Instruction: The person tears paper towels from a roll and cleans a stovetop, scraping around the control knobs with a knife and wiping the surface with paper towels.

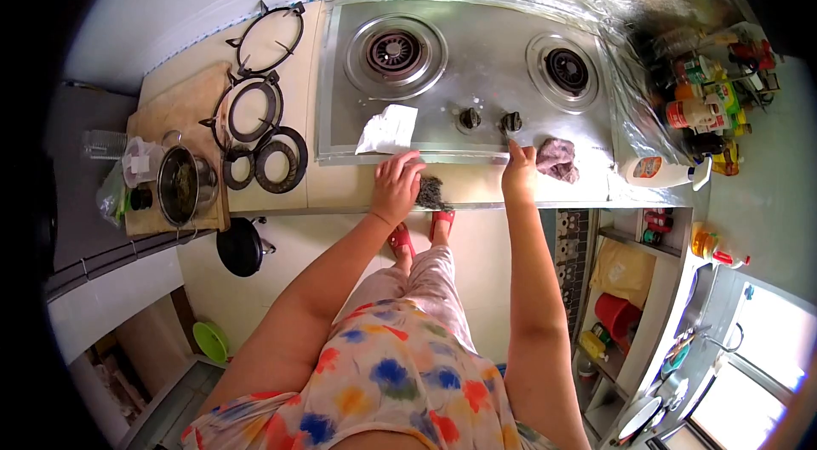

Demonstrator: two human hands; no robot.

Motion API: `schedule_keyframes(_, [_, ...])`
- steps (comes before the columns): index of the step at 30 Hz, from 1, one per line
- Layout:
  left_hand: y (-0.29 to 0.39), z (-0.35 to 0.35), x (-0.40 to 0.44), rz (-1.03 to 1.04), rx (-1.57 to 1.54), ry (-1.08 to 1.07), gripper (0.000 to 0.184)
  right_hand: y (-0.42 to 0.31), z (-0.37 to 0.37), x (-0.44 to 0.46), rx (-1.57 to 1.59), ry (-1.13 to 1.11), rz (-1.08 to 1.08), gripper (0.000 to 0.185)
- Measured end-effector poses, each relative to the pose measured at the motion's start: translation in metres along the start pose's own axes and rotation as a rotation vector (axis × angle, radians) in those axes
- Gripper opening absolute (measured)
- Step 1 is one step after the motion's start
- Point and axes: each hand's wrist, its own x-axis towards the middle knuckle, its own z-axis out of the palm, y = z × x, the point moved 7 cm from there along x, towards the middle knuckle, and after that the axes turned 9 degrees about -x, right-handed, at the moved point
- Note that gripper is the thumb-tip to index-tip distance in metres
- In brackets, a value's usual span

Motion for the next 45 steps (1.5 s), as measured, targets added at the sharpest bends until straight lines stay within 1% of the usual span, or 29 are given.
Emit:
schedule_keyframes(7, [0.001,0.001,0.0,0.011,0.014,-0.011,0.021,0.01,0.005,0.006,0.095,-0.014,0.001,0.034])
schedule_keyframes(10, [0.002,0.001,0.0,0.009,0.017,-0.015,0.021,0.008,0.001,0.008,0.095,-0.012,-0.054,0.035])
schedule_keyframes(13, [0.002,0.001,0.001,0.002,0.02,-0.022,0.021,-0.013,-0.018,-0.009,-0.055,0.041,-0.046,0.039])
schedule_keyframes(17, [0.003,-0.001,0.001,0.004,0.024,-0.021,0.021,0.005,-0.006,-0.03,-0.145,0.036,-0.003,0.046])
schedule_keyframes(21, [0.002,0.0,0.001,-0.002,0.023,-0.024,0.021,0.007,-0.008,-0.031,-0.181,-0.005,0.061,0.045])
schedule_keyframes(23, [0.001,0.0,0.001,-0.005,0.026,-0.026,0.021,0.01,-0.006,-0.029,-0.191,-0.02,0.062,0.043])
schedule_keyframes(26, [0.001,0.0,0.001,-0.009,0.03,-0.028,0.021,0.017,-0.008,-0.019,-0.178,-0.032,0.002,0.039])
schedule_keyframes(27, [0.002,0.0,0.001,-0.01,0.03,-0.029,0.021,0.018,-0.009,-0.018,-0.174,-0.03,0.003,0.035])
schedule_keyframes(30, [0.002,0.0,0.002,-0.001,0.03,-0.026,0.021,0.018,-0.011,-0.014,-0.153,-0.036,-0.068,0.035])
schedule_keyframes(36, [0.001,0.001,0.001,-0.001,0.035,-0.036,0.022,-0.001,0.003,0.002,-0.147,-0.053,-0.062,0.039])
schedule_keyframes(37, [0.001,0.001,0.001,-0.003,0.032,-0.035,0.022,-0.005,0.004,0.003,-0.079,-0.024,-0.124,0.042])
schedule_keyframes(40, [0.0,0.002,0.002,-0.007,0.019,-0.031,0.022,-0.004,-0.003,-0.005,-0.126,0.021,-0.125,0.042])
schedule_keyframes(45, [0.0,0.002,0.0,-0.013,0.005,-0.027,0.022,0.005,-0.009,-0.02,-0.184,-0.004,-0.031,0.041])
